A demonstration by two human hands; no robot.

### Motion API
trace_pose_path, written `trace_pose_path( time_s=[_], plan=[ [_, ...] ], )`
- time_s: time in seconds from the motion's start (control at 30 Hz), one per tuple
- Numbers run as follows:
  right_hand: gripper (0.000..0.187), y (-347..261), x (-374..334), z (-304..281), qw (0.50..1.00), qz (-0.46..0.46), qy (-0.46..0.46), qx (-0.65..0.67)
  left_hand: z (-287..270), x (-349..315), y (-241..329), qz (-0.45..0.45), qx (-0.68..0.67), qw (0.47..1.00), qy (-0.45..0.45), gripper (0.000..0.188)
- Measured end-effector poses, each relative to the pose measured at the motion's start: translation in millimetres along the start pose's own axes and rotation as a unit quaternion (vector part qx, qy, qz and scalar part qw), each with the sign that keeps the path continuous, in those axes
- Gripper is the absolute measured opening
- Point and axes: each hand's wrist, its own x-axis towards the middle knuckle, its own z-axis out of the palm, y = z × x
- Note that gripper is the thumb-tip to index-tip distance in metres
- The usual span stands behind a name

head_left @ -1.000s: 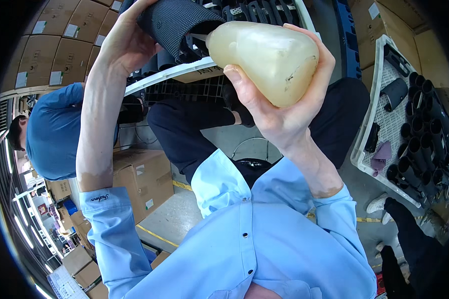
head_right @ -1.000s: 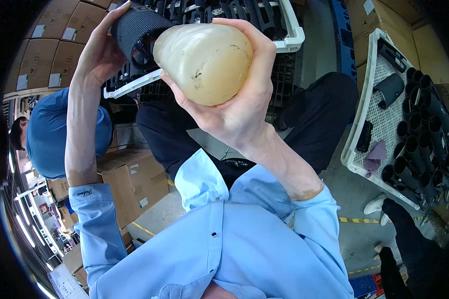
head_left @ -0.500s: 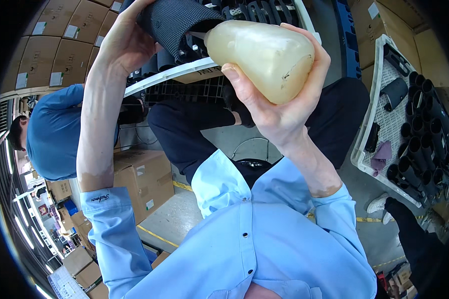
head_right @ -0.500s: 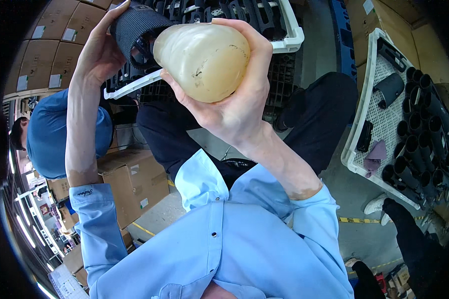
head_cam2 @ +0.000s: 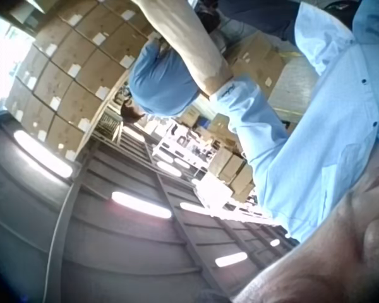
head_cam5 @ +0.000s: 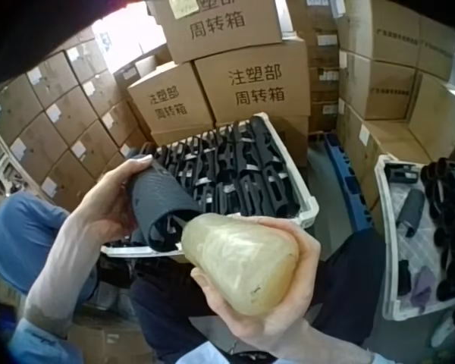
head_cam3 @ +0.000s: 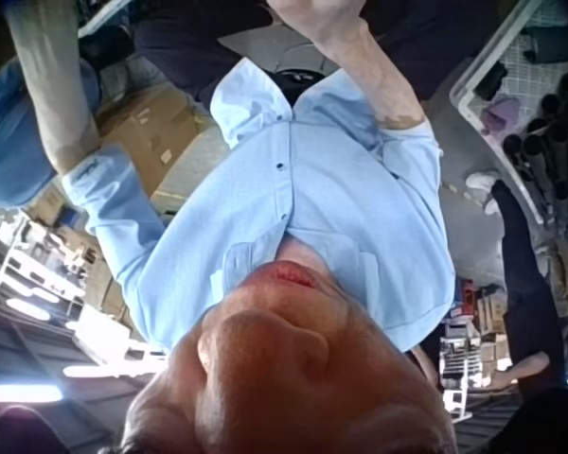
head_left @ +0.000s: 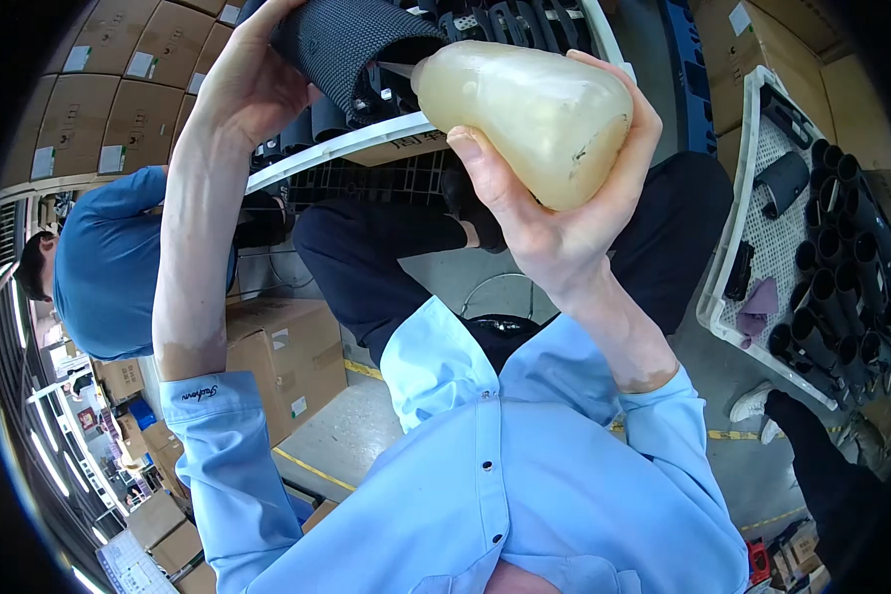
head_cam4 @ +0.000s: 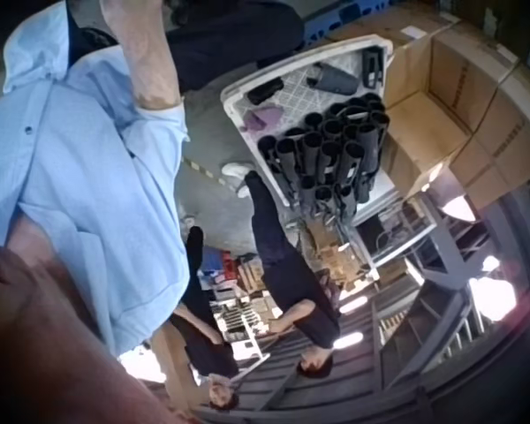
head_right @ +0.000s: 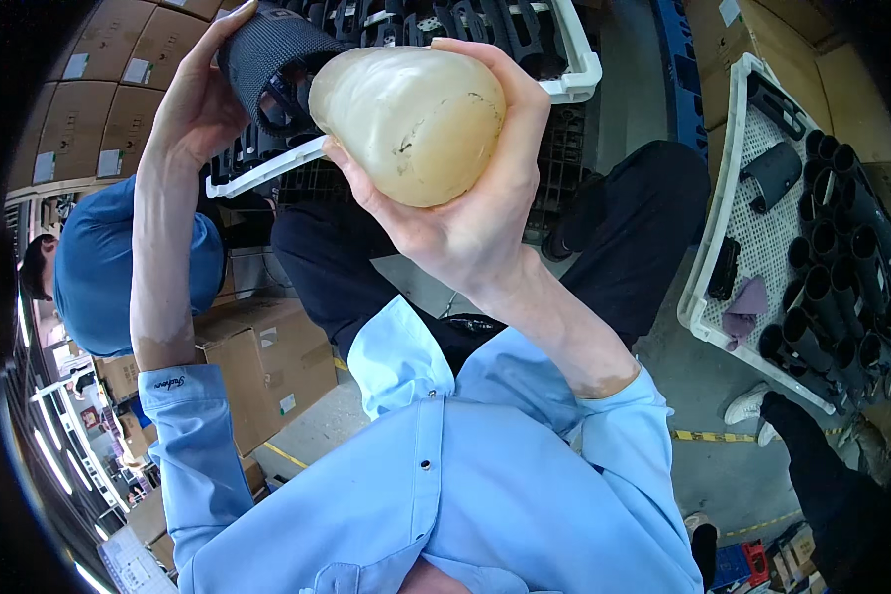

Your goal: Applying liquid adhesive from a squeeze bottle to black plastic components and assembling them.

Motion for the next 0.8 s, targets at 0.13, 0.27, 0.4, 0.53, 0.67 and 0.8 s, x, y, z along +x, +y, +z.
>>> trace_pose_path(
  time_s=[0.13,0.27,0.4,0.53,0.67,0.8],
  plan=[
    [0.086,-3.2,-2.5,-2.6,1.000,-0.009,-0.001,0.019,0.2,-1.4,-1.7,-0.001,-0.004,1.000,0.018,0.064],
    [0.086,0.8,0.1,-0.7,1.000,-0.013,0.004,0.018,1.2,-1.2,-0.9,-0.011,-0.007,1.000,0.009,0.064],
    [0.086,2.6,0.0,1.7,1.000,-0.016,0.002,0.011,3.0,-1.3,0.5,-0.004,-0.007,1.000,0.004,0.064],
    [0.085,4.0,-1.6,4.1,1.000,-0.011,0.000,0.004,3.5,-1.9,-0.3,0.004,-0.005,1.000,0.003,0.064],
    [0.085,3.1,-2.1,5.4,1.000,-0.005,0.004,0.002,2.1,-1.2,-2.0,0.007,0.000,1.000,0.008,0.065],
    [0.083,-6.6,-5.5,1.3,0.997,0.068,0.002,0.034,0.4,0.3,-3.1,0.000,-0.013,1.000,0.005,0.064]
  ],
)
